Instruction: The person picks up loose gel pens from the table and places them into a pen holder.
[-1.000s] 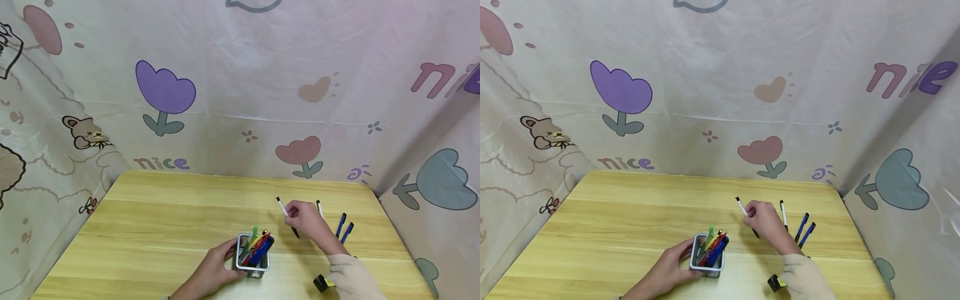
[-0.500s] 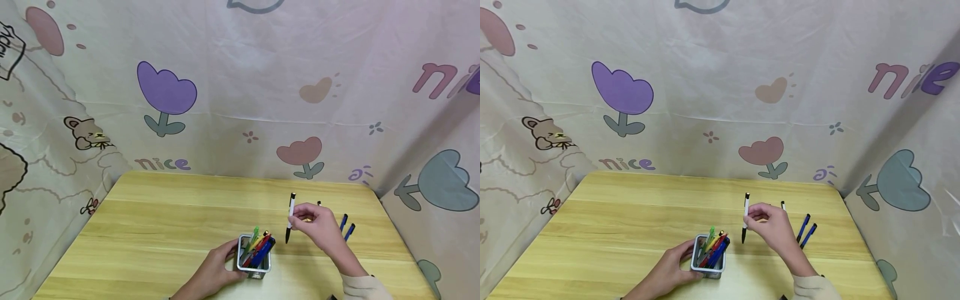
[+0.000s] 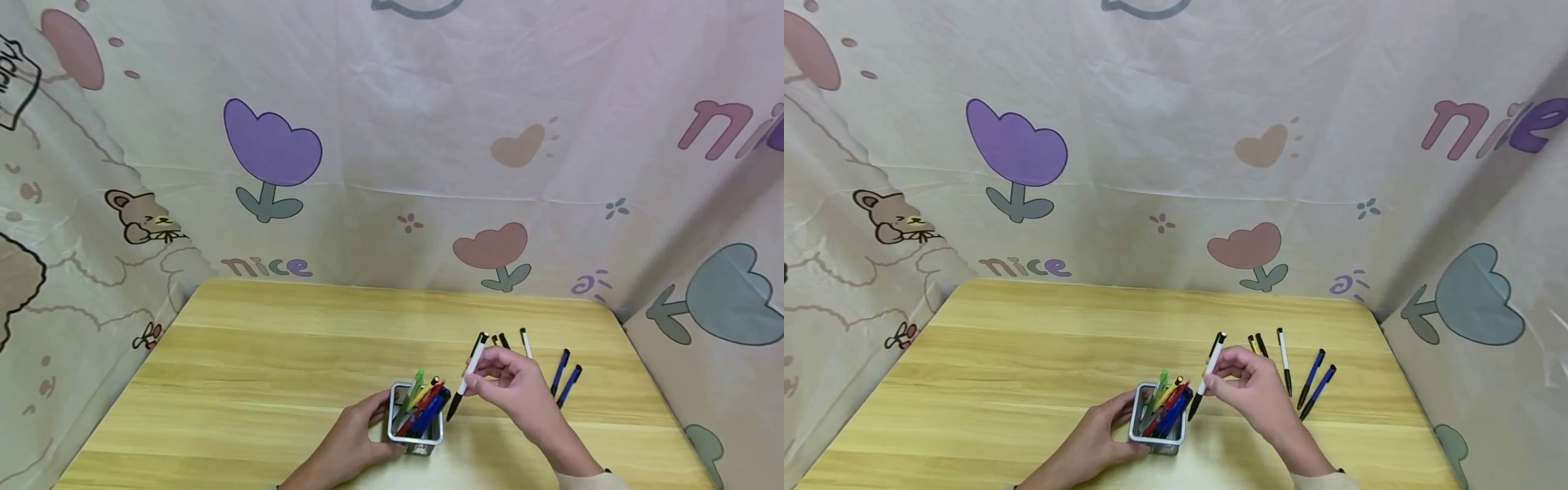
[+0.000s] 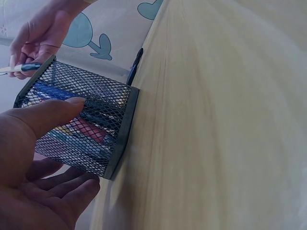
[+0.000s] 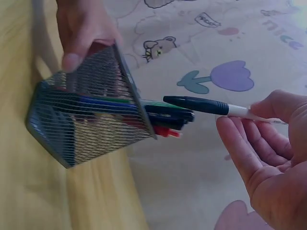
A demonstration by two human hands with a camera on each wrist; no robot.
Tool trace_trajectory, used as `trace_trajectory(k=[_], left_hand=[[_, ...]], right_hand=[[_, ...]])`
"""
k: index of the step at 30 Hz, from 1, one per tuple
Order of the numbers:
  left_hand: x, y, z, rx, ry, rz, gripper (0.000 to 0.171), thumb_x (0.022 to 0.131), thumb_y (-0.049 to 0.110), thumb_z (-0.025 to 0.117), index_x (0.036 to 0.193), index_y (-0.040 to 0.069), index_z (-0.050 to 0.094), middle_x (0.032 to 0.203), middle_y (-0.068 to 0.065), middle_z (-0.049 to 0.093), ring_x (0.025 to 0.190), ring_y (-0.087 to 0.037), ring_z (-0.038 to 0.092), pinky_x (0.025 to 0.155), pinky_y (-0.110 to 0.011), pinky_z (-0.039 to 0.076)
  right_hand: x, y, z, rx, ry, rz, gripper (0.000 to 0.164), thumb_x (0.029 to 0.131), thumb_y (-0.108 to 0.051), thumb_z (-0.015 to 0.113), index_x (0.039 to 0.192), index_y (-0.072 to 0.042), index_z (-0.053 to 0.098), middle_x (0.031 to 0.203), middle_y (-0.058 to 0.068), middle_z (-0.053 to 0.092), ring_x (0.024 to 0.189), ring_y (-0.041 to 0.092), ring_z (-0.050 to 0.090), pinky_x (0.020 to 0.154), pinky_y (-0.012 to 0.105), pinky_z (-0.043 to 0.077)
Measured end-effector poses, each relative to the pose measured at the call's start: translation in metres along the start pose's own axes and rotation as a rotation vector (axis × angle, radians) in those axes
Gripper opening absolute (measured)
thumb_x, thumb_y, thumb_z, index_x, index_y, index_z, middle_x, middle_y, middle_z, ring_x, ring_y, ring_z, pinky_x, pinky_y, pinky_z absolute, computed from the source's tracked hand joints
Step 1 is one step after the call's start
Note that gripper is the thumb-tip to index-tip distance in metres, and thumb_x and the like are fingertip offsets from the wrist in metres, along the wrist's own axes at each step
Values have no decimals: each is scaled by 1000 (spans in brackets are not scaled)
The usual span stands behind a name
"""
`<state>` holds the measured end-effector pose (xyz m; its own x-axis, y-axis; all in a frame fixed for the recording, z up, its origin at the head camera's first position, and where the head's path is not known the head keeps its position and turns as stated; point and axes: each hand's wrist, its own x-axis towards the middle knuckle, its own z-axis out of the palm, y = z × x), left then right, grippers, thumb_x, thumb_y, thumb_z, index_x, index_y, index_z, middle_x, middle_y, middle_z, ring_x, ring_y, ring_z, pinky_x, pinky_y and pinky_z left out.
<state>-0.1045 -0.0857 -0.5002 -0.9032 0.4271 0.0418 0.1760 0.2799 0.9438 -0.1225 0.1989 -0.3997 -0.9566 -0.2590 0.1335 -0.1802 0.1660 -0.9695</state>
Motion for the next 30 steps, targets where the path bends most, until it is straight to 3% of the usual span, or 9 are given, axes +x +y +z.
trace_trajectory(k=[6,16,25,30], left_hand=[[0,0,0,-8,1,4,83,76,16,89,148,0,51,145,-18,63,133,-34,62,111,-34,53],[1,-1,1,-13,-3,11,82,76,14,88,148,1,51,145,-19,62,133,-33,62,110,-30,52],[0,0,0,2,-1,-11,84,76,17,89,148,0,50,145,-19,62,133,-33,63,110,-31,53],[0,-1,0,-9,-4,-3,83,76,16,89,148,2,51,144,-17,63,133,-32,63,110,-30,53]], right_hand=[[-3,8,5,-14,-64,2,18,91,-2,74,103,7,64,96,2,74,83,15,77,76,34,67],[-12,13,8,-147,-126,61,20,90,-18,79,103,-5,71,97,9,75,86,7,74,73,26,65],[-18,26,15,-202,-165,-73,15,92,-15,77,102,-4,76,91,10,78,80,0,71,68,24,65],[-16,30,19,-303,-157,-170,10,89,-13,80,95,-6,78,85,7,79,74,-2,70,62,24,64]])
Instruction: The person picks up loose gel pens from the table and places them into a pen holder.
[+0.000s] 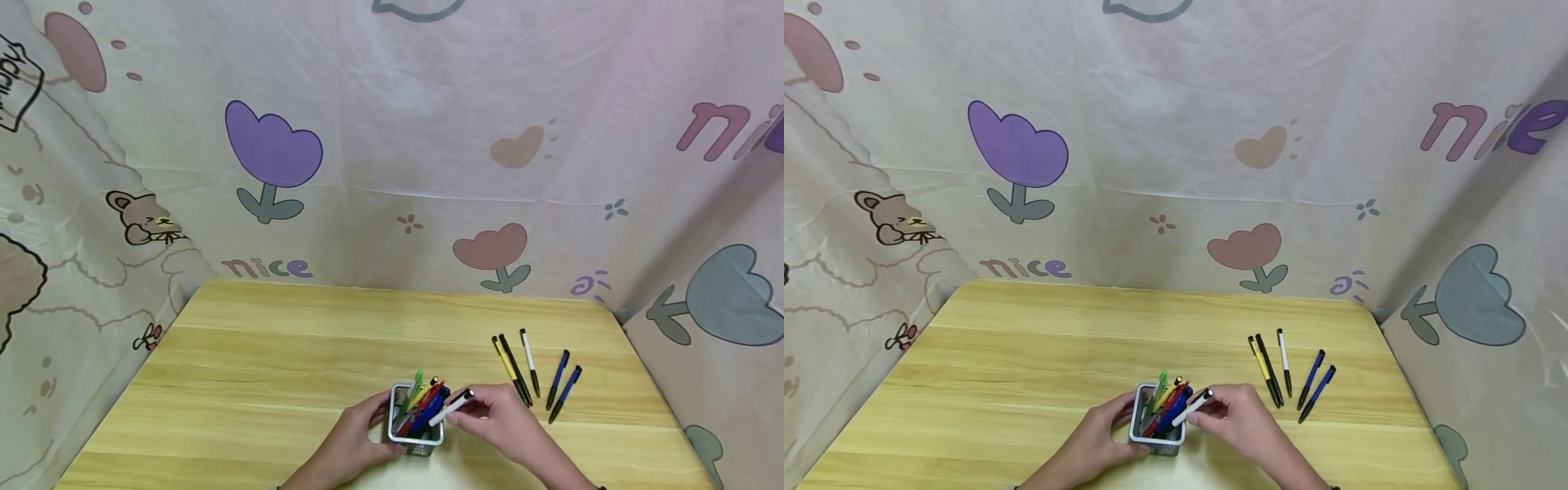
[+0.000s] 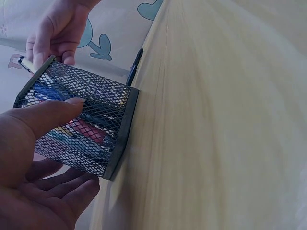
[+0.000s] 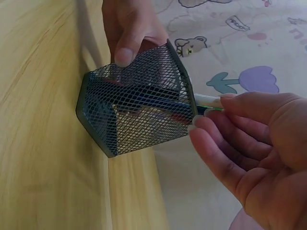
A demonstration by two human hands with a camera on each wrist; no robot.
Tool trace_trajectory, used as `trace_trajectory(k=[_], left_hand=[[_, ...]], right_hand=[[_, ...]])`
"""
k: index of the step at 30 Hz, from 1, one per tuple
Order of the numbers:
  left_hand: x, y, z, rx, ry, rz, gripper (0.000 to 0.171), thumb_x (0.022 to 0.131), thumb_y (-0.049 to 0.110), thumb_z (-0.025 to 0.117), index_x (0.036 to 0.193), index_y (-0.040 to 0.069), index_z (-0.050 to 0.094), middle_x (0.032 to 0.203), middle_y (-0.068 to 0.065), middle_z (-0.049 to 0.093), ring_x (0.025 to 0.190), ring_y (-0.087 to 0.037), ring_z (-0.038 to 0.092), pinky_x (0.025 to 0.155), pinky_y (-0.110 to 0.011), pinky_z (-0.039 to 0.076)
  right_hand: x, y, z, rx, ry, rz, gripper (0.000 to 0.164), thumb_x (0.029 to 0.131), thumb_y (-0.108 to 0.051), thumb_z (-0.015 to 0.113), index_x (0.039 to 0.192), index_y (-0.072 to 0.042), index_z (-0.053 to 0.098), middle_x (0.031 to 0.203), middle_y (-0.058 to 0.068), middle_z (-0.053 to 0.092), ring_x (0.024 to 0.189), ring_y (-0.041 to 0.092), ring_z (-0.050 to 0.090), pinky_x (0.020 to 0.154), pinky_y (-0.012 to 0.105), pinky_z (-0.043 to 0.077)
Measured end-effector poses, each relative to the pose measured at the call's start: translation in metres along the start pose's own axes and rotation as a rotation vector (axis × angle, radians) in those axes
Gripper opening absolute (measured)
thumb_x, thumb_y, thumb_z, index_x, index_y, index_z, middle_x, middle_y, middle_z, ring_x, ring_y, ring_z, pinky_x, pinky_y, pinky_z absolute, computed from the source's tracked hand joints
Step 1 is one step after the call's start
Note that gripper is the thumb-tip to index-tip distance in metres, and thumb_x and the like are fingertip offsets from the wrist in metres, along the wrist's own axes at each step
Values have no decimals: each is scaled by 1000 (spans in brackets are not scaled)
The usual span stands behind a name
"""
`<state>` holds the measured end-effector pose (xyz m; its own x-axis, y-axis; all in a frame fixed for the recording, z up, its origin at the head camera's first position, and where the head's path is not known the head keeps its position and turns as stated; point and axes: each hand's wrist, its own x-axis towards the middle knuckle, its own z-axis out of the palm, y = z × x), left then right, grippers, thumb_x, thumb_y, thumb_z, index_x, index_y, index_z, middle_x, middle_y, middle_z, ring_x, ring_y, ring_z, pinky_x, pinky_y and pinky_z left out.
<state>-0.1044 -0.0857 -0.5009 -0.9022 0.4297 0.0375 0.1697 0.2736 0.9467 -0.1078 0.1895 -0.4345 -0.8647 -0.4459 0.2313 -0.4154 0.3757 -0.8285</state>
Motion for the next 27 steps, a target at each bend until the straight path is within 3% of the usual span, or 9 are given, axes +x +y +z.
trace_trajectory(k=[4,21,27], left_hand=[[0,0,0,-1,-2,4,83,76,16,89,148,2,51,144,-16,63,133,-31,63,111,-31,53],[0,3,-1,18,1,-15,85,76,19,90,148,0,50,145,-19,62,133,-34,62,110,-34,53],[1,1,0,25,-2,-24,85,75,18,90,148,0,51,145,-19,62,133,-33,62,110,-32,53]], right_hand=[[1,1,3,-99,19,-55,9,87,-16,82,89,-8,78,80,3,78,70,-4,68,58,22,63],[4,5,-5,-229,-72,47,11,89,-15,80,99,-10,77,92,0,79,78,-4,68,68,17,62],[8,11,-15,-443,31,170,15,87,-12,81,101,-8,77,96,1,79,81,7,72,72,23,63]])
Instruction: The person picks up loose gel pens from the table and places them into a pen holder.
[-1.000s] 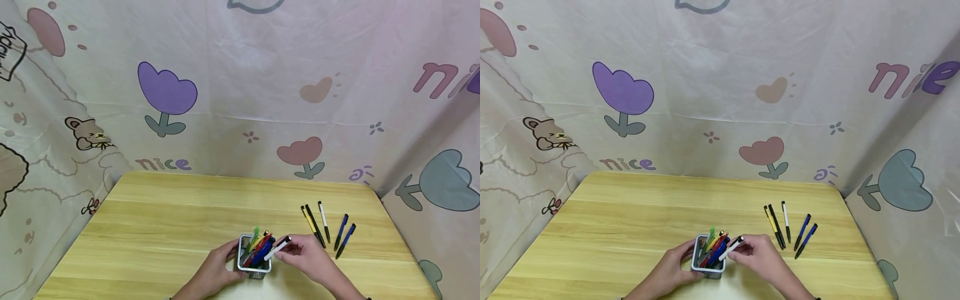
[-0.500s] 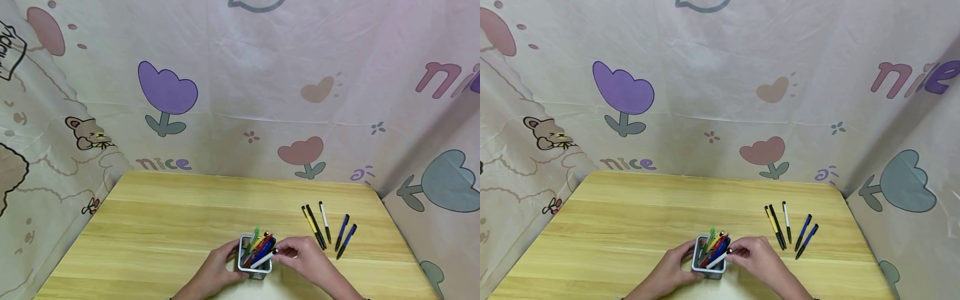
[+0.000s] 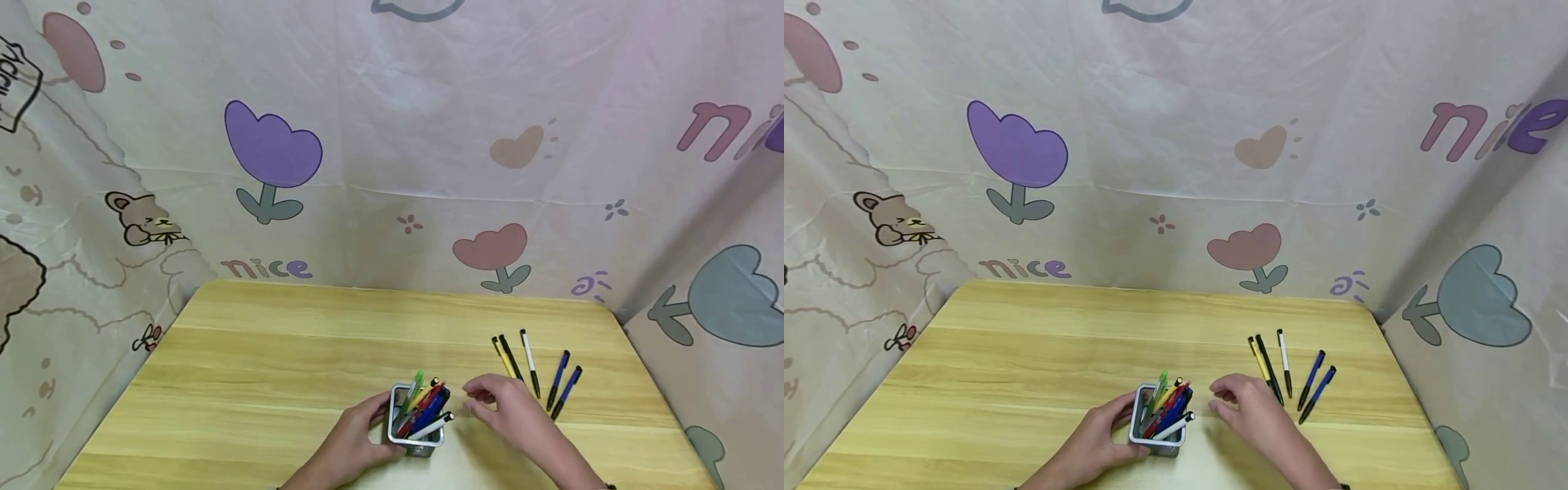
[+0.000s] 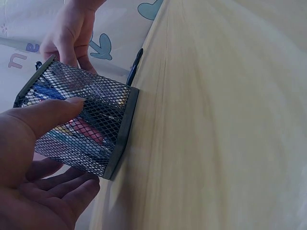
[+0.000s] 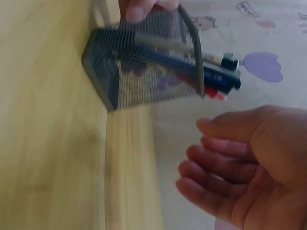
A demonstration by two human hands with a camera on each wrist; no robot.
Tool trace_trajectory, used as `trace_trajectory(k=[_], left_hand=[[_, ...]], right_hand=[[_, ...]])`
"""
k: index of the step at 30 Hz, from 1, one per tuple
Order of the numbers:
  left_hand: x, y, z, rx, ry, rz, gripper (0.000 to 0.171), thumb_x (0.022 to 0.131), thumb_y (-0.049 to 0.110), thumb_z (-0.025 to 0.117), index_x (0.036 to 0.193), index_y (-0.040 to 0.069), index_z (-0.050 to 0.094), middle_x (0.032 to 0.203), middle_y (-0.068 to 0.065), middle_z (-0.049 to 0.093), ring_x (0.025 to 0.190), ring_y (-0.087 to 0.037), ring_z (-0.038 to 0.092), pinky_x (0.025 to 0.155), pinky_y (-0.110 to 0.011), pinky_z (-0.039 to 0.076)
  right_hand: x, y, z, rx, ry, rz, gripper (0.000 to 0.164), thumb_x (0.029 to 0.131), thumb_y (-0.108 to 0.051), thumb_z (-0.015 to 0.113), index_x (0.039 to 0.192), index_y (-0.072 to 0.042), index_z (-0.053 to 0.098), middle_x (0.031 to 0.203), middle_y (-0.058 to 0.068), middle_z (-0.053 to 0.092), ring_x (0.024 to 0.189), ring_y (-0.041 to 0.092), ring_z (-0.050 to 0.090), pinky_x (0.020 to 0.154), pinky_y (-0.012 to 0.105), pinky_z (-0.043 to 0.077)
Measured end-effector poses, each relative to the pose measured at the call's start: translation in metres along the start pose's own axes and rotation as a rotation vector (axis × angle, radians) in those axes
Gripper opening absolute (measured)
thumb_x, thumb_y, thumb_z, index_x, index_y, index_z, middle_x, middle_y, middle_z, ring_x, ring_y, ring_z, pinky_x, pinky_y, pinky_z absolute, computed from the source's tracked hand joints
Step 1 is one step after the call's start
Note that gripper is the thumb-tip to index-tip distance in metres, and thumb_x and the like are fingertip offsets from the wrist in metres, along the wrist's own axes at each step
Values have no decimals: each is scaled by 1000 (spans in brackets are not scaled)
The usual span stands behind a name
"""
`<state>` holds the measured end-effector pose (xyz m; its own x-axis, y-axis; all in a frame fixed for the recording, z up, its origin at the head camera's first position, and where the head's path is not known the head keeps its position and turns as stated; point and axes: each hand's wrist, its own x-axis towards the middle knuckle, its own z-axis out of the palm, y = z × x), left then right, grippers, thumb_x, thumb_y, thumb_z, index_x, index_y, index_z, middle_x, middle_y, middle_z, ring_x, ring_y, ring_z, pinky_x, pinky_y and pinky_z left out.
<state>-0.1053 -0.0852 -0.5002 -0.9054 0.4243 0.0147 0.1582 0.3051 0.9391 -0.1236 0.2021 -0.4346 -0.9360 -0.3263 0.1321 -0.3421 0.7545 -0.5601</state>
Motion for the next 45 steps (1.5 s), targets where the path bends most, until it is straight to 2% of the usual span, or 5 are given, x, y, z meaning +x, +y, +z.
trace_trajectory(k=[6,15,25,38,45], left_hand=[[0,-1,1,-7,-2,-13,84,75,18,89,149,4,51,144,-14,64,133,-28,63,110,-22,52],[0,-1,1,-5,1,-2,84,75,18,89,149,3,51,144,-16,63,134,-31,62,110,-26,52],[1,-2,0,-5,-4,-19,85,75,18,89,149,1,50,145,-17,63,134,-32,62,110,-27,53],[-1,0,1,0,-6,-54,86,75,20,88,150,1,50,144,-15,64,134,-31,62,109,-20,50],[1,1,0,-15,-12,-66,87,75,19,89,149,0,50,144,-16,64,135,-33,61,112,-31,52]], right_hand=[[9,14,-4,-139,68,162,24,85,-10,83,107,-5,76,102,6,77,90,20,74,77,34,65],[19,44,-5,-201,101,206,41,89,-10,78,124,7,67,118,22,72,98,33,73,77,42,65],[30,67,2,-285,76,233,48,90,-12,76,128,14,61,127,34,65,120,52,62,101,59,56],[41,80,8,-364,38,213,36,88,-6,74,115,16,64,109,35,66,100,50,68,87,57,61],[50,83,5,-371,35,225,6,85,2,69,88,7,66,81,19,66,70,27,62,59,40,55]])
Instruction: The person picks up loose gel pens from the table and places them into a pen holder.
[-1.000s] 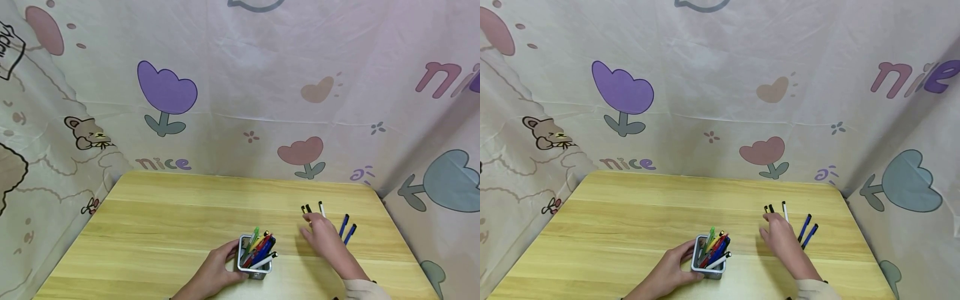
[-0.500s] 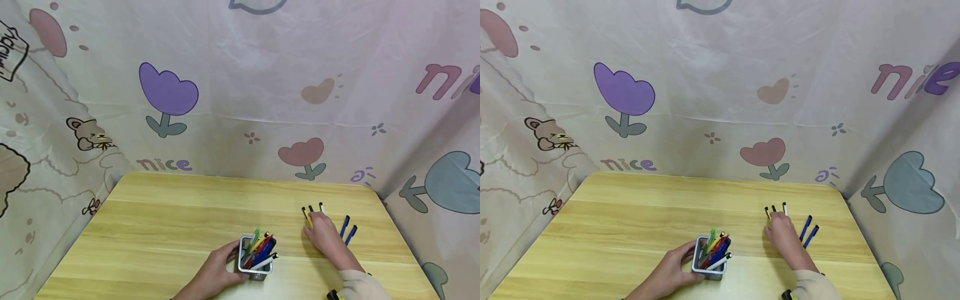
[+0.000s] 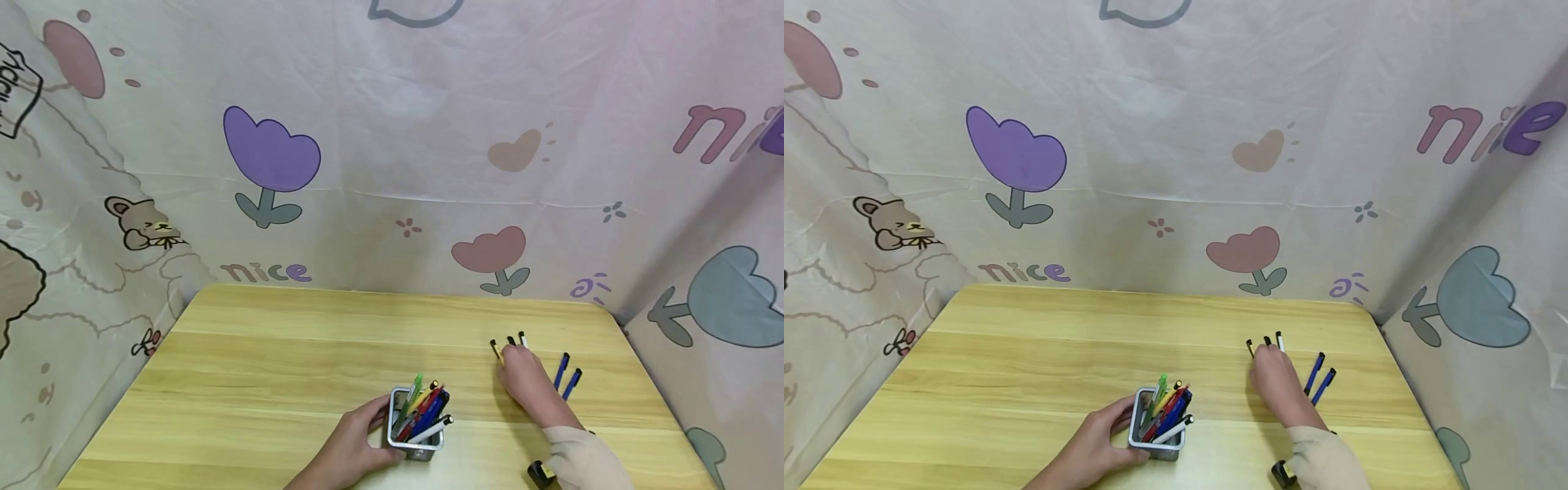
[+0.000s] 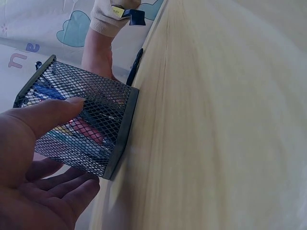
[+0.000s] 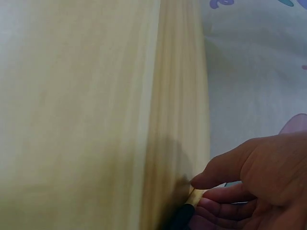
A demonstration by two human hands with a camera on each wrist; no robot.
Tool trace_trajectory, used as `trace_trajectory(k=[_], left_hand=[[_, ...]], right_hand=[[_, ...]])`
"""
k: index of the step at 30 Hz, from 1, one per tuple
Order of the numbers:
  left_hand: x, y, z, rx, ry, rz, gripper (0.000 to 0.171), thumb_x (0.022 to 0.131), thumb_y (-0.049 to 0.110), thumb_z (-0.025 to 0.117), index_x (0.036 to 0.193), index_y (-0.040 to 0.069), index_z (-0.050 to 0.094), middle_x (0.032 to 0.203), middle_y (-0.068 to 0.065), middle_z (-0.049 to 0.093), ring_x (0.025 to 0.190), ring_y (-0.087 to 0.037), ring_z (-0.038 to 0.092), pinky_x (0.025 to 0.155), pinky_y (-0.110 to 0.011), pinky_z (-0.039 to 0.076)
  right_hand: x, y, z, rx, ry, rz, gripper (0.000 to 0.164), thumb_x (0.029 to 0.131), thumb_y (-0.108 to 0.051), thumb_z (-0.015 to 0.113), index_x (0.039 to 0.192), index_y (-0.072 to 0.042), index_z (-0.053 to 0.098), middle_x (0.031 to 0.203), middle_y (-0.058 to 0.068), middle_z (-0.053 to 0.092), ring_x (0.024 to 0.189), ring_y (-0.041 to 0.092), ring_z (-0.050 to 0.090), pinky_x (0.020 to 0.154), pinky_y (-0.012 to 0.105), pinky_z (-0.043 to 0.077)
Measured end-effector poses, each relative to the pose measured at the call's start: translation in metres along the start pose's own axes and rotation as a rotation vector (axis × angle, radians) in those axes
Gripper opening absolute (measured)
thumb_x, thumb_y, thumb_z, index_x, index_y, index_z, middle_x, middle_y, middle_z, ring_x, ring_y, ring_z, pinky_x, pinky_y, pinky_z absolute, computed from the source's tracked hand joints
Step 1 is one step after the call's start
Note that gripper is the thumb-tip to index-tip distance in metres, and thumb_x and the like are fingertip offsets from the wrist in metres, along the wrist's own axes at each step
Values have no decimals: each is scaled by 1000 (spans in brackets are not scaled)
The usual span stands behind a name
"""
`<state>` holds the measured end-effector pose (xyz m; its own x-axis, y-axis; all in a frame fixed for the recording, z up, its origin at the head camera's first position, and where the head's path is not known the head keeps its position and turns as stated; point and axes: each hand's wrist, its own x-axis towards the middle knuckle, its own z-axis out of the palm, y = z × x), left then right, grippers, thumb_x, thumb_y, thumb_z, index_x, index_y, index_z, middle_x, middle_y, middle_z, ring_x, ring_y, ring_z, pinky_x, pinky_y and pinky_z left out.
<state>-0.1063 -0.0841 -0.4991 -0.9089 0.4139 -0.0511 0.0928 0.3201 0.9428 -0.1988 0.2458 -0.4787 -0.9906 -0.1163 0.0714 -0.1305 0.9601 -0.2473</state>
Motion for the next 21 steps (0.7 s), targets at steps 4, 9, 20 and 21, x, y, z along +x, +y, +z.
trace_trajectory(k=[4,9,20,21], left_hand=[[0,0,0,-15,-2,-1,87,74,18,90,149,0,50,143,-18,64,135,-34,61,112,-35,52],[0,0,0,-22,-7,-12,87,74,17,90,149,-1,49,144,-19,63,135,-35,61,112,-37,52],[1,1,0,-26,-7,-13,86,75,17,89,149,-1,49,144,-19,63,135,-35,61,112,-36,51],[1,1,0,-24,-7,-12,87,75,18,89,149,0,49,144,-19,63,135,-35,61,112,-36,51]], right_hand=[[6,0,-2,11,-51,44,14,86,4,65,74,-2,61,69,11,60,61,19,47,52,30,41],[11,0,-3,5,-79,50,39,84,3,66,61,-14,41,60,1,39,59,17,35,55,27,31],[5,-7,-14,67,-24,70,9,86,-5,75,84,2,70,72,7,67,69,21,66,61,37,58],[3,-8,-16,76,-12,74,14,86,-6,76,95,4,73,82,10,74,78,25,71,66,41,61]])
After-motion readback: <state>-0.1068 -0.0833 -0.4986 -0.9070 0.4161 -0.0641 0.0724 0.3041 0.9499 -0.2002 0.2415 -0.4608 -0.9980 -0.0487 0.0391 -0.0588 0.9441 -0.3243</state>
